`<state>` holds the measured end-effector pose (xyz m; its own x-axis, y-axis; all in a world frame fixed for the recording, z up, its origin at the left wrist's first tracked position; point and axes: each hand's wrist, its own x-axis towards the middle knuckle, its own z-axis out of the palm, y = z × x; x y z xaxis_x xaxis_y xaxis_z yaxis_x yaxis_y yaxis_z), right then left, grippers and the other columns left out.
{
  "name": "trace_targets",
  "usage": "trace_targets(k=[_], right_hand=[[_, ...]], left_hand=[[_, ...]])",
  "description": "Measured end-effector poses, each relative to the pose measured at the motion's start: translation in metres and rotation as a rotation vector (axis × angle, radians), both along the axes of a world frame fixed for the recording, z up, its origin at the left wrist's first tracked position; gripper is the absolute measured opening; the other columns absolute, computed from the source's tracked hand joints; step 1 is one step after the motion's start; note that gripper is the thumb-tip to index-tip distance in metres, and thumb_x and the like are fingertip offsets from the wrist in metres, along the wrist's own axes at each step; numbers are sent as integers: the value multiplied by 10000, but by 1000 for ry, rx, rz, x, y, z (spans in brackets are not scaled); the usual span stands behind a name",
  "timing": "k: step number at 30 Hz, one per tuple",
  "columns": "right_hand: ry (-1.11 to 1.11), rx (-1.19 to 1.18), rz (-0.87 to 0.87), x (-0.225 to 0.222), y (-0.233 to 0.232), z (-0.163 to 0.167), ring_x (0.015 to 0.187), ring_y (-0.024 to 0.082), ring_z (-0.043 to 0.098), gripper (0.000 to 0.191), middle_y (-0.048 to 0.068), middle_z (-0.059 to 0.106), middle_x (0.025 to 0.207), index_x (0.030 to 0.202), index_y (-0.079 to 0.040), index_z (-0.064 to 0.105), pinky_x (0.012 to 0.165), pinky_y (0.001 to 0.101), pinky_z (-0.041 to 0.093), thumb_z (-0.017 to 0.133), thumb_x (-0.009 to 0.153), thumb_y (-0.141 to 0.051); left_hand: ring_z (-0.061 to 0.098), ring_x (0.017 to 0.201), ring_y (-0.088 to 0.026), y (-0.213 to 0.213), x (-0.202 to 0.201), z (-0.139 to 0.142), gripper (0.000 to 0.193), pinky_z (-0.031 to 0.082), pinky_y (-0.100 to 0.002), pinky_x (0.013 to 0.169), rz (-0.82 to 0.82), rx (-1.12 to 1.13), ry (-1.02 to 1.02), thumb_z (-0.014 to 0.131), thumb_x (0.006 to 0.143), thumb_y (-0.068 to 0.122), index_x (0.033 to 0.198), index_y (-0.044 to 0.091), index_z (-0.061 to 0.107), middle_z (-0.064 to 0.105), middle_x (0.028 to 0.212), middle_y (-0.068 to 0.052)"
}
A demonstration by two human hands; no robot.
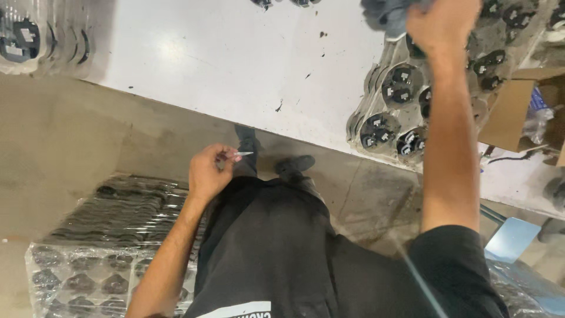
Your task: The person applies adhesive from a small tube onto black plastic motor components and places the treated parts into plastic trays on the workbench. They pick up parts one at a time, squeeze adhesive onto each, and return them to the tray, working through the tray of components.
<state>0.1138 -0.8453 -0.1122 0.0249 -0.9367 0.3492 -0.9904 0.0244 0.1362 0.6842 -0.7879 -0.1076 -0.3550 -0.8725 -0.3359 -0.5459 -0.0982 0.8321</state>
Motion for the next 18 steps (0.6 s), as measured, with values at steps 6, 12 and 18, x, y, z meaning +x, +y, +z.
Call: trace_targets(k=[6, 12, 18], right_hand=[[-729, -261, -512, -73, 155, 84, 848, 146, 702, 274, 65, 718, 1009, 1157, 3, 660, 750, 303, 588, 770, 908, -29], [-987, -656, -404, -59, 306, 78, 1079, 299, 704, 521, 245, 689, 1349, 1338, 124, 600, 904, 426, 734, 582, 839, 272], [-1103, -910, -930, -43, 346, 44, 879, 261, 784, 471, 209, 709, 1195, 1286, 67, 558, 619, 318, 657, 708, 860, 201]], left_hand=[[724, 752, -190, -18, -26, -8, 133, 564, -317, 678, -40, 16, 103, 786, 883, 112, 964, 45, 704, 744, 855, -80], [743, 790, -198, -18, -60, -6, 163, 570, -332, 699, -125, -33, 131, 763, 893, 141, 994, 50, 675, 752, 902, -80], [693, 708, -241, -3, -79, 7, 141, 541, -354, 656, -222, -105, 114, 779, 896, 165, 934, 67, 686, 740, 847, -88]])
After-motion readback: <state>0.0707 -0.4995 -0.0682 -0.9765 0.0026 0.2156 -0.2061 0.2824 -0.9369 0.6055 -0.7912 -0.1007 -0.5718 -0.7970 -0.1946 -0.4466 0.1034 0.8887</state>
